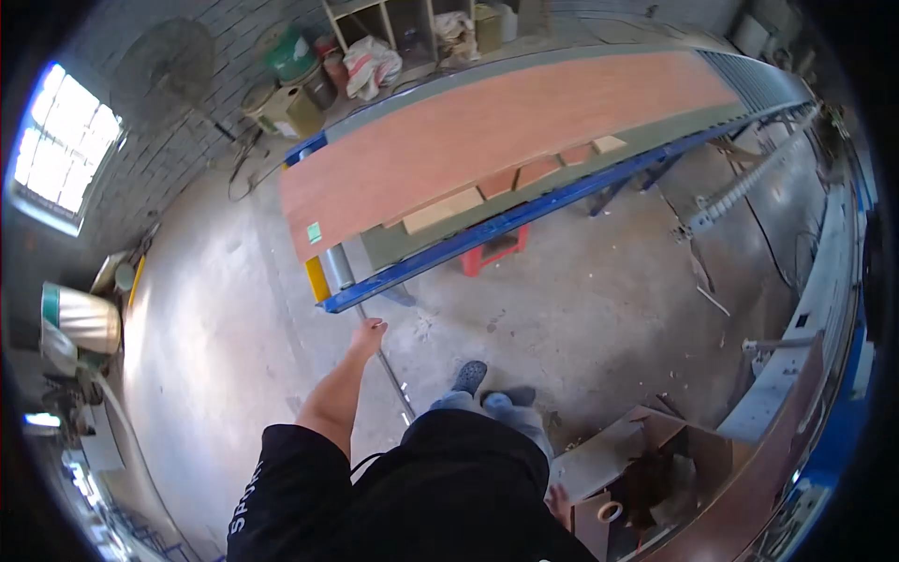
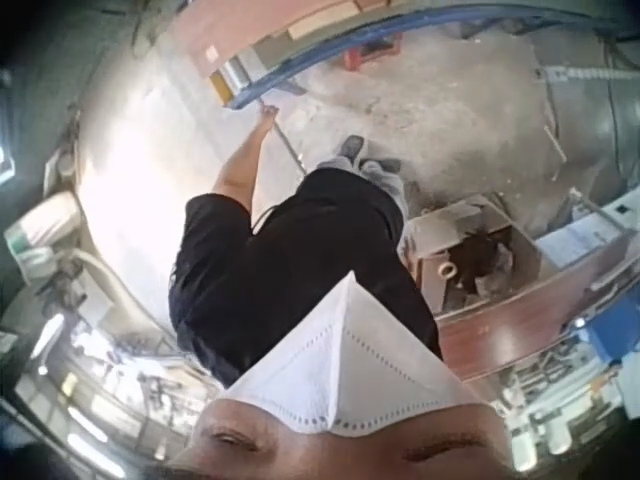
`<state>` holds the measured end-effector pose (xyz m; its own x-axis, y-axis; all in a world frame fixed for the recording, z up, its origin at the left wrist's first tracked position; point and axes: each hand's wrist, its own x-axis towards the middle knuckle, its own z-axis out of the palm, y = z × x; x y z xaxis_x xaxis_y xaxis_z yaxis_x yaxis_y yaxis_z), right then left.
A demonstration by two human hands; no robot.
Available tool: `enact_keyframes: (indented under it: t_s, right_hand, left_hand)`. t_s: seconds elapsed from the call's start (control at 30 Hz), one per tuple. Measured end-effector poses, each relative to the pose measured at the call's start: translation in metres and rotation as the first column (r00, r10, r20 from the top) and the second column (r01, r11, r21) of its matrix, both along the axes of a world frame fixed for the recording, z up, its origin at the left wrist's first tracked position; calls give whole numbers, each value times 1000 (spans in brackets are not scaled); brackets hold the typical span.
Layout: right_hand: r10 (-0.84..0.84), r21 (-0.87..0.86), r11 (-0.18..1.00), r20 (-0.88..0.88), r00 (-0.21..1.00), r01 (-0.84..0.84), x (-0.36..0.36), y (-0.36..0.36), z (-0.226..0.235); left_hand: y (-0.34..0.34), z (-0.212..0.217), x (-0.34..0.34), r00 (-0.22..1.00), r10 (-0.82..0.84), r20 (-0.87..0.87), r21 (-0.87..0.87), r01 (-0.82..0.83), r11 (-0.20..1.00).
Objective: Moving and sorting curved wooden planks between stacks and work surfaces in a manufacturing facility.
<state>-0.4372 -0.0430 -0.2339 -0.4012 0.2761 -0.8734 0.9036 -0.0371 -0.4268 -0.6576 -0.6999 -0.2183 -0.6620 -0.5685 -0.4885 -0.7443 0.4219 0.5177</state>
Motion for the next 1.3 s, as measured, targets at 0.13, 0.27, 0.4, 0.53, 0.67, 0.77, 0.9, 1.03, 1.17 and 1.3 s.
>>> enact_keyframes:
  t_s: [0.13,0.27,0.4,0.53,0.67,0.77,0.9,1.03,1.17,1.3]
  right_hand:
    - [190,-37,982,128,973,-187,10,27,-29]
    - [111,-132,984,-45,993,-116,-91,11,-9]
    - [203,-144,961,-202,958,-234,-173,56,2]
    - [15,48,999,-308,951,-1,-277,-11,55]
    - [89,79,994,-281,956,-70,-314,-86,90]
    - [156,252,956,-14,988,-148,-311,-164,108]
    - [561,108,825,-43,827,-554,-311,-210,114]
    - [612,149,788,-86,786,-597,-333,-278,135]
    - [586,254,793,-68,808,-554,-332,-307,145]
    - [687,275,710,-65,724,-648,-318,-296,131]
  left_hand:
    - [7,6,6,1000,-4,-7,4,4,1000]
    - [-30,39,20,997,56,-49,-134,-62,989]
    - [-62,46,10,976,166,-141,-174,-190,966]
    - [-125,45,12,932,316,-179,-158,-344,925]
    - [-190,26,5,897,400,-185,-148,-428,892]
    - [-235,20,-13,938,318,-137,-215,-341,915]
    - [-271,22,-53,989,117,-87,-173,-131,976]
    - [-312,13,-64,993,-112,-47,-313,92,945]
    - [-341,10,-65,879,-476,-33,-425,419,803]
    - [-354,7,-69,727,-687,-17,-445,610,656]
